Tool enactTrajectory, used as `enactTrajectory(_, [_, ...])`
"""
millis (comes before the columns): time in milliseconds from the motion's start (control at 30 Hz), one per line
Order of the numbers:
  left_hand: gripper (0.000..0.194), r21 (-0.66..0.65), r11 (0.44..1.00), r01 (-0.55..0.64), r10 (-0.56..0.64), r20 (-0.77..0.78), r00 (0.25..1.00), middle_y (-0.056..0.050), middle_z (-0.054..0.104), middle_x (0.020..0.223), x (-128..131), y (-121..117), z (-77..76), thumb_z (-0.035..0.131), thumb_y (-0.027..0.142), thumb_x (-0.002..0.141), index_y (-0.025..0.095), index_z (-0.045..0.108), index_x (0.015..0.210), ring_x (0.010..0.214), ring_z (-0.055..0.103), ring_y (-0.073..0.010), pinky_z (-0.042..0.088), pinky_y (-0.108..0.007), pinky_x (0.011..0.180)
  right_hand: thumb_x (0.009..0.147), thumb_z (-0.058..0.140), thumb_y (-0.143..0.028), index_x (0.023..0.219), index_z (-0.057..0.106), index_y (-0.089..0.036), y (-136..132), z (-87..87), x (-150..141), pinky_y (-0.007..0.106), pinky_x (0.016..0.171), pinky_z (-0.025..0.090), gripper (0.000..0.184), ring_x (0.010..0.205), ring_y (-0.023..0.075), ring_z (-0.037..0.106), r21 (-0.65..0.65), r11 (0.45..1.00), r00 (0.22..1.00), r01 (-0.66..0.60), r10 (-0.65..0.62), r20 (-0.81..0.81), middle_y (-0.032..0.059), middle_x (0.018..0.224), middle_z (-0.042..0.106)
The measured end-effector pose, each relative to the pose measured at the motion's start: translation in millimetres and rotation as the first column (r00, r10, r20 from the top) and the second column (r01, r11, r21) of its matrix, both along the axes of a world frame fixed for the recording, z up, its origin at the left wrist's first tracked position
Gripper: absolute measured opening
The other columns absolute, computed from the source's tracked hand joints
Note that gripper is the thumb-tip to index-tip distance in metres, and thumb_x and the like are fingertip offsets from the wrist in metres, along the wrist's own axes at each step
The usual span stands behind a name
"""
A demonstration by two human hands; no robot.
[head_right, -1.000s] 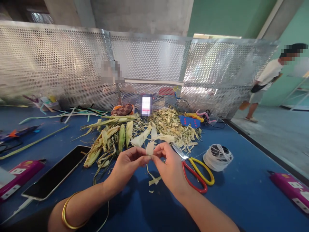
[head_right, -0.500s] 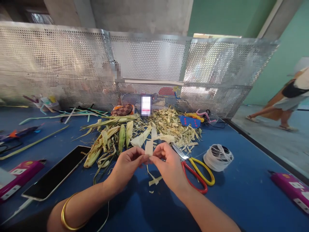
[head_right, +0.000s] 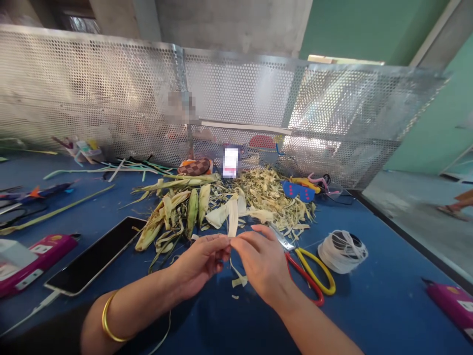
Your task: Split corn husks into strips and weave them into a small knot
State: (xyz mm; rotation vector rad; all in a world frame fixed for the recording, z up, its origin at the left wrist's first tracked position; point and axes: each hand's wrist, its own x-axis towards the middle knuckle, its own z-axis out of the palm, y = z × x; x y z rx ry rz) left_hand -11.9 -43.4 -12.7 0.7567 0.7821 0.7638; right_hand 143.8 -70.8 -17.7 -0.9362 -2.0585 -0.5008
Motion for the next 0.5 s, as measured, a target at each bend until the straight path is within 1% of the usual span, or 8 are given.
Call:
enactTrajectory(100, [0.02,-0.033,0.999,0.019,-0.019,0.022,1.0,0.002,0.054,0.059,-0.7,1.6,-0.4,0.074,0.025,0.06,0.014,0.057,0.064,0.051,0.048,-0.0058,0.031,-0.016,0.044,0.087,0.046,-0.004,0.09,0.059,-0.019,-0.1,0.8,-0.8,0.036,0.087,0.042,0.021,0.068,0.0133,0.064,0.005,1.0,1.0,0.001,-0.001,0.009,0.002,0.077,0.069])
enactTrajectory(167, [0.024,0.004,1.0,0.012,-0.012,0.038,0.999,0.002,0.056,0.061,-1.5,2.5,-0.4,0.076,0.026,0.057,0.015,0.056,0.064,0.055,0.051,-0.0076,0.034,-0.017,0.046,0.088,0.047,-0.005,0.088,0.058,-0.019,-0.4,0.7,-1.1,0.035,0.087,0.042,0.018,0.069,0.0128,0.064,-0.033,0.999,1.0,-0.001,0.0,-0.031,0.0009,0.077,0.069])
enactTrajectory(267, [0.026,0.093,0.996,-0.01,0.008,0.028,1.0,0.001,0.058,0.062,-2.4,3.5,-0.5,0.077,0.027,0.055,0.015,0.056,0.064,0.058,0.054,-0.0095,0.038,-0.019,0.05,0.088,0.049,-0.007,0.086,0.056,-0.02,-0.7,0.6,-1.0,0.035,0.087,0.043,0.015,0.069,0.0123,0.063,-0.089,0.996,0.997,0.004,-0.011,-0.079,-0.0006,0.075,0.068])
enactTrajectory(333, [0.025,0.109,0.994,-0.011,0.01,0.016,1.0,0.001,0.058,0.06,-2.5,3.6,-0.7,0.077,0.026,0.055,0.015,0.057,0.064,0.056,0.053,-0.0086,0.038,-0.019,0.05,0.088,0.048,-0.007,0.085,0.055,-0.02,-0.7,1.3,-0.5,0.035,0.087,0.043,0.016,0.068,0.0123,0.062,-0.088,0.996,0.998,0.012,-0.018,-0.062,-0.0006,0.074,0.068])
enactTrajectory(500, [0.023,0.061,0.998,-0.026,0.026,0.012,1.0,0.002,0.057,0.059,-1.3,2.0,0.3,0.077,0.023,0.055,0.014,0.058,0.064,0.052,0.051,-0.0066,0.037,-0.018,0.048,0.087,0.043,-0.004,0.093,0.058,-0.021,-0.4,3.4,2.0,0.036,0.089,0.042,0.023,0.07,0.0132,0.064,-0.049,0.999,0.999,0.015,-0.013,0.032,0.0012,0.077,0.07])
